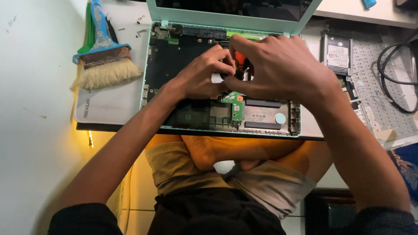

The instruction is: Installing a drive into a laptop chassis using a screwdriver

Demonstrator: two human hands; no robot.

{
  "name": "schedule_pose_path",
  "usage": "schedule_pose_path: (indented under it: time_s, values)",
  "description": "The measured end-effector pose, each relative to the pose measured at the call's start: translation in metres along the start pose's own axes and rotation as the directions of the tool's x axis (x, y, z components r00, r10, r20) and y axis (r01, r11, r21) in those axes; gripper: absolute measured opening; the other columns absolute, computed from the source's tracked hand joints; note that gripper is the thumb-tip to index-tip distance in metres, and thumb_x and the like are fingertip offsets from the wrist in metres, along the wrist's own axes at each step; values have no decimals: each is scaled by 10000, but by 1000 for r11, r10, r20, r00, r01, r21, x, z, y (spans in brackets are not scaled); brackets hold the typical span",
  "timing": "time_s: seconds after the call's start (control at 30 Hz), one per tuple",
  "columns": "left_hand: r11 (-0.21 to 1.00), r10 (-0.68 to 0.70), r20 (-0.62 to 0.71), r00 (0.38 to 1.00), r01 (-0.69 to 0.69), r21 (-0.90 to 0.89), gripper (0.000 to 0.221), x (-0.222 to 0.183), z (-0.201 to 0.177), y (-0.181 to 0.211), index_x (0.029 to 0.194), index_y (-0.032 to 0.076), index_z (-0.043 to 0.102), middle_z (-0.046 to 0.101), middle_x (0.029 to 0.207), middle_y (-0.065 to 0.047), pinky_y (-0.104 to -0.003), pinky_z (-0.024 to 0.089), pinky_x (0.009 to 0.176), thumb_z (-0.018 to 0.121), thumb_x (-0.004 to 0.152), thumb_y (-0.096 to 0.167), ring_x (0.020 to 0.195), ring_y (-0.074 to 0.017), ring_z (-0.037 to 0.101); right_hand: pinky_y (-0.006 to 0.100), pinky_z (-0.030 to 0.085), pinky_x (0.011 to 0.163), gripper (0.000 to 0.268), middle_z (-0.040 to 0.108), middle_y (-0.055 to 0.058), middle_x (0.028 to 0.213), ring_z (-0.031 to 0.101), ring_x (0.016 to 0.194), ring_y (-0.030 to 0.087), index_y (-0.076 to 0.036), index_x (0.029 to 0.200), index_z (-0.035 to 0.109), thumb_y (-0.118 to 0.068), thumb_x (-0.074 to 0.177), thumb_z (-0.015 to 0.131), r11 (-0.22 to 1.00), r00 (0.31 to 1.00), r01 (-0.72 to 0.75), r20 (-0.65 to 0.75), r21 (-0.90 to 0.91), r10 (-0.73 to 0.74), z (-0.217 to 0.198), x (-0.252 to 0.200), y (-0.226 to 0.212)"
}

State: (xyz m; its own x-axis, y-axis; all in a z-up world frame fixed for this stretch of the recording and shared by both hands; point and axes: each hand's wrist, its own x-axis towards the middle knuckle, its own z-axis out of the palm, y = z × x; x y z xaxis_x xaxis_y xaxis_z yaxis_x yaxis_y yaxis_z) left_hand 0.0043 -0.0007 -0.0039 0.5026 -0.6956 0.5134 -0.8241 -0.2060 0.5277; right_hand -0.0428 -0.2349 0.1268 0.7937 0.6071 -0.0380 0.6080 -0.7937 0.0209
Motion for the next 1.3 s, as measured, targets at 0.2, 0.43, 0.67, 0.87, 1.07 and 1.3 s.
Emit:
schedule_pose_path:
  time_s: [0.2,0.43,0.67,0.87,1.07,1.3]
  values:
    - [1000,-2,-21,1000,2,-3,197,-1,0,9,979,100,825,691,1140,-48,-402,566,960,884,824,-6,1114,-275,603,510,497,446,380,824,122,1097,691,543,350,-46,1191,768,-300,919,842,998,994,53,-101,43,-49,-6,-2,-8]
    - [1000,-22,-17,1000,22,-12,281,-2,4,2,1056,145,898,713,1277,-63,-421,578,1031,870,830,-19,1213,-288,617,380,369,410,455,745,39,610,529,343,199,-102,1060,756,-467,1318,671,988,990,-2,-137,-152,-19,1,-4,3]
    - [990,-110,-39,993,106,-97,132,-1,3,9,1034,100,839,683,1151,-34,-366,578,913,828,908,65,1040,-221,628,457,494,393,453,827,115,856,713,499,295,-52,1242,713,-459,1107,858,998,997,26,-68,56,-23,4,-1,4]
    - [995,4,-77,997,-12,-103,134,-3,1,9,981,75,854,713,1148,-52,-398,558,985,798,891,-7,1114,-268,613,481,595,568,336,745,163,1102,718,675,315,17,1255,734,-133,1010,908,927,920,325,-292,189,-263,12,0,9]
    - [978,-68,-39,997,59,-202,197,-2,2,7,1069,70,812,678,1137,-52,-333,607,871,812,906,-41,1013,-207,692,415,404,386,418,797,96,730,594,379,243,-40,1147,705,-442,1249,750,995,960,98,-261,-20,-100,14,-3,8]
    - [995,-38,-34,999,35,-89,181,-2,0,10,1031,109,886,678,1151,-38,-361,565,938,820,895,8,1118,-232,607,446,458,395,564,799,75,707,624,372,262,-80,1170,744,-632,1281,712,1000,990,11,-139,28,-7,3,-7,9]
